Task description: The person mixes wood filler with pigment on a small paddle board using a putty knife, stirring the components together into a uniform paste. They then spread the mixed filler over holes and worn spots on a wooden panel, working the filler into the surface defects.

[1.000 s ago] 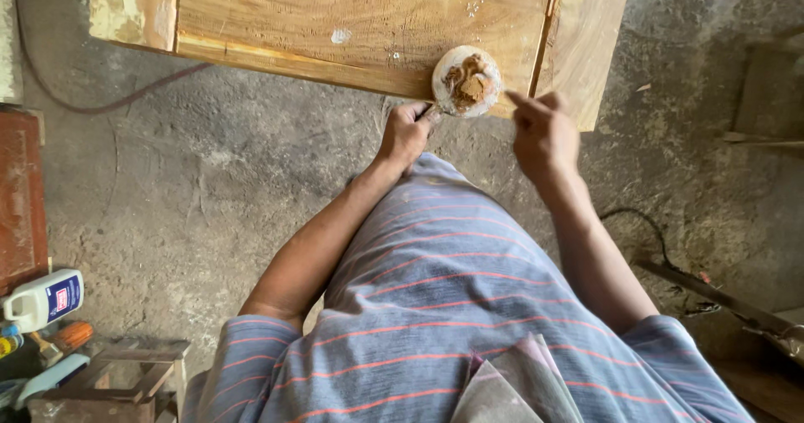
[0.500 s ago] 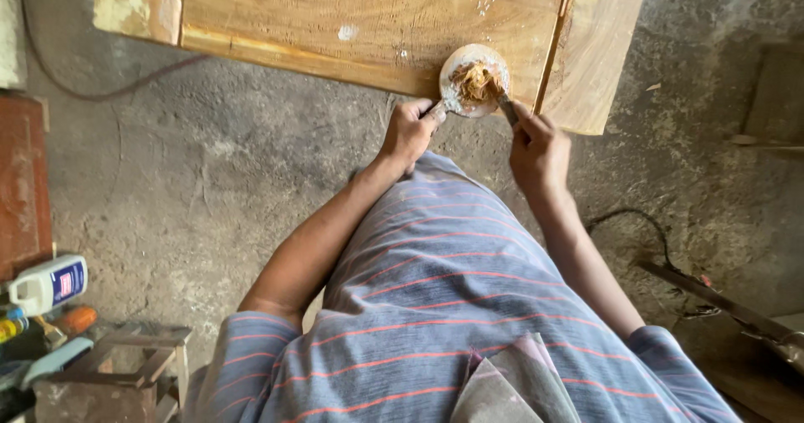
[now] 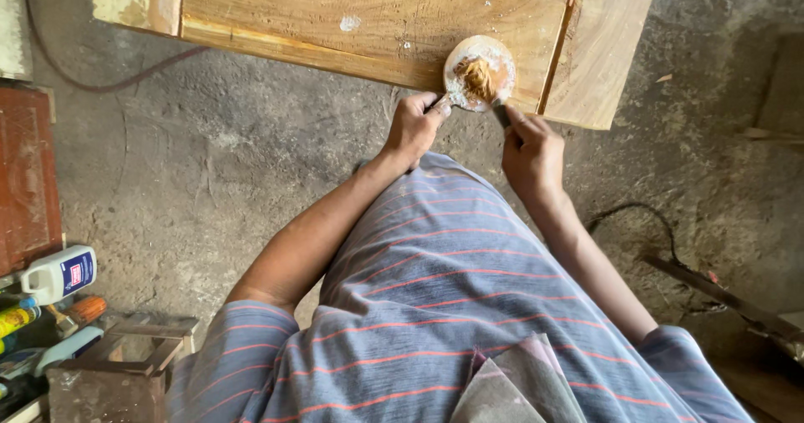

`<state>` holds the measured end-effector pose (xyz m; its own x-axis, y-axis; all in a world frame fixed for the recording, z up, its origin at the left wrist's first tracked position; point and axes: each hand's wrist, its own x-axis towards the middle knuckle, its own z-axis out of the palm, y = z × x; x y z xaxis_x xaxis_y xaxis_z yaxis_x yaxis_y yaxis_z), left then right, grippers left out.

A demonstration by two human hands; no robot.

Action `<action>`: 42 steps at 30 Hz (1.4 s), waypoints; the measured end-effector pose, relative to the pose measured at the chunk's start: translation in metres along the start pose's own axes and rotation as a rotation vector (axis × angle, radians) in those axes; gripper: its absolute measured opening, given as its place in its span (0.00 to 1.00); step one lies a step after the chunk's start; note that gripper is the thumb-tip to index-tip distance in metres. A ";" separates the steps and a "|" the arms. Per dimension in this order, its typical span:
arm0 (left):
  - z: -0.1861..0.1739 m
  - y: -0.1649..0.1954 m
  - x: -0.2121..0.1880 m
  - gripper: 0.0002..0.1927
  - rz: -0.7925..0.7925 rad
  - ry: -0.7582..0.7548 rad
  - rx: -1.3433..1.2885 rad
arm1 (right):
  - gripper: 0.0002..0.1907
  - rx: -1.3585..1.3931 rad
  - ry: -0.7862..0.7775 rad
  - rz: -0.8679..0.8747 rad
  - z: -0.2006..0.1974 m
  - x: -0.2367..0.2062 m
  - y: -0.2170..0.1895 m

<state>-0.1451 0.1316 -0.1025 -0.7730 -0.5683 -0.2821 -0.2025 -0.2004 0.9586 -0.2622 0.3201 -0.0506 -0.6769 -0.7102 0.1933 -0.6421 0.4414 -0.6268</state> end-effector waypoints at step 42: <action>-0.004 0.017 0.002 0.10 0.190 0.126 0.366 | 0.17 -0.275 -0.341 -0.285 -0.051 0.069 -0.009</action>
<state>-0.1471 0.1238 -0.0870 -0.7426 -0.6650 -0.0797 -0.2807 0.2009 0.9385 -0.3213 0.2955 0.0072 -0.3355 -0.9411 0.0417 -0.8856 0.3000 -0.3544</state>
